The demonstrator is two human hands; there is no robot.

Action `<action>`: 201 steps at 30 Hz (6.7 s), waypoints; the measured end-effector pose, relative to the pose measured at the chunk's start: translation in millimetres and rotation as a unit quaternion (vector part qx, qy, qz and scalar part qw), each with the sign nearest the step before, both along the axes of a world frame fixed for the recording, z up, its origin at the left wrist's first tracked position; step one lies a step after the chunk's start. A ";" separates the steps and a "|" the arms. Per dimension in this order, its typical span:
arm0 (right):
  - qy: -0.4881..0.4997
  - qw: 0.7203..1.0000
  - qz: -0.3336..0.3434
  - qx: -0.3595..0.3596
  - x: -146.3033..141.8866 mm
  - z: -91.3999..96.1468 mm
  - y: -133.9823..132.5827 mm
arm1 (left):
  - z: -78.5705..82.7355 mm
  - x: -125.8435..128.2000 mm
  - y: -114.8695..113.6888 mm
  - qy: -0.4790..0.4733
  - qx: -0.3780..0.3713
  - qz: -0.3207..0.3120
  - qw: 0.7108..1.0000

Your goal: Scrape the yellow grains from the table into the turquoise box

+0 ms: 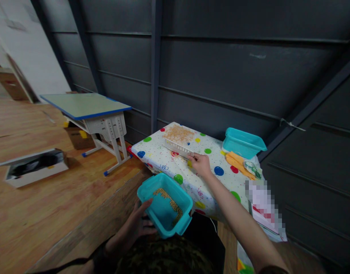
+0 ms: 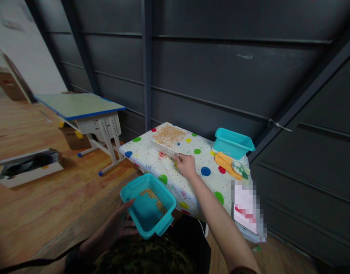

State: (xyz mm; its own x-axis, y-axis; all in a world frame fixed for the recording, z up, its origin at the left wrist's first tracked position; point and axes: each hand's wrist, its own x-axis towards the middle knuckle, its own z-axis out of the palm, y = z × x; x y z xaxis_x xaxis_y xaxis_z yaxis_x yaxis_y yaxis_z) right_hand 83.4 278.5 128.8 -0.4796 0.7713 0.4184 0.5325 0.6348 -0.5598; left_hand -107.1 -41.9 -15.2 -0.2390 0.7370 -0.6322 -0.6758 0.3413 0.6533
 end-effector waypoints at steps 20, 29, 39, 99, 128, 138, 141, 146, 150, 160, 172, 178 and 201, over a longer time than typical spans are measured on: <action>-0.059 0.987 -0.102 0.108 90.8 -9.9 -49.7 | 6.1 7.1 10.0 0.043 -0.023 -0.004 0.999; -0.011 0.987 -0.103 0.125 103.7 -44.5 -91.1 | 48.1 18.4 16.3 0.042 -0.038 0.027 0.998; -0.025 0.988 -0.094 0.117 92.4 -38.8 -89.3 | 71.0 25.2 19.4 0.054 -0.052 0.042 0.996; 0.059 0.959 0.005 0.276 97.0 -22.3 -162.2 | 74.9 27.6 16.0 0.053 -0.024 0.023 0.998; 0.030 0.958 -0.078 0.273 109.2 -21.7 -141.3 | 57.0 43.8 12.9 0.041 0.015 -0.017 0.999; 0.071 0.963 -0.020 0.260 109.2 -15.6 -179.6 | 47.3 34.9 13.6 0.040 0.006 -0.003 0.999; 0.083 0.969 -0.014 0.232 111.0 -15.8 -180.8 | 51.4 32.6 15.4 0.041 -0.002 -0.002 0.999; 0.083 0.978 -0.040 0.190 88.7 -1.3 -136.1 | 51.3 24.8 17.3 0.047 -0.015 0.017 0.999; 0.051 0.986 -0.039 0.152 52.1 2.0 -86.2 | 43.9 12.8 14.8 0.057 -0.014 0.026 0.998; 0.013 0.986 -0.019 0.165 49.8 -28.3 -70.8 | 42.6 2.8 10.8 0.047 -0.009 0.053 0.997; -0.004 0.986 -0.028 0.167 55.2 -32.3 -60.7 | 33.3 1.5 16.5 0.068 -0.008 0.052 0.996; 0.032 0.983 -0.007 0.180 54.4 -32.8 -67.5 | 25.3 -2.6 15.7 0.045 0.014 0.028 0.998; 0.068 0.971 0.012 0.230 71.3 -27.5 -99.4 | 47.8 11.4 16.5 0.055 0.007 0.022 0.998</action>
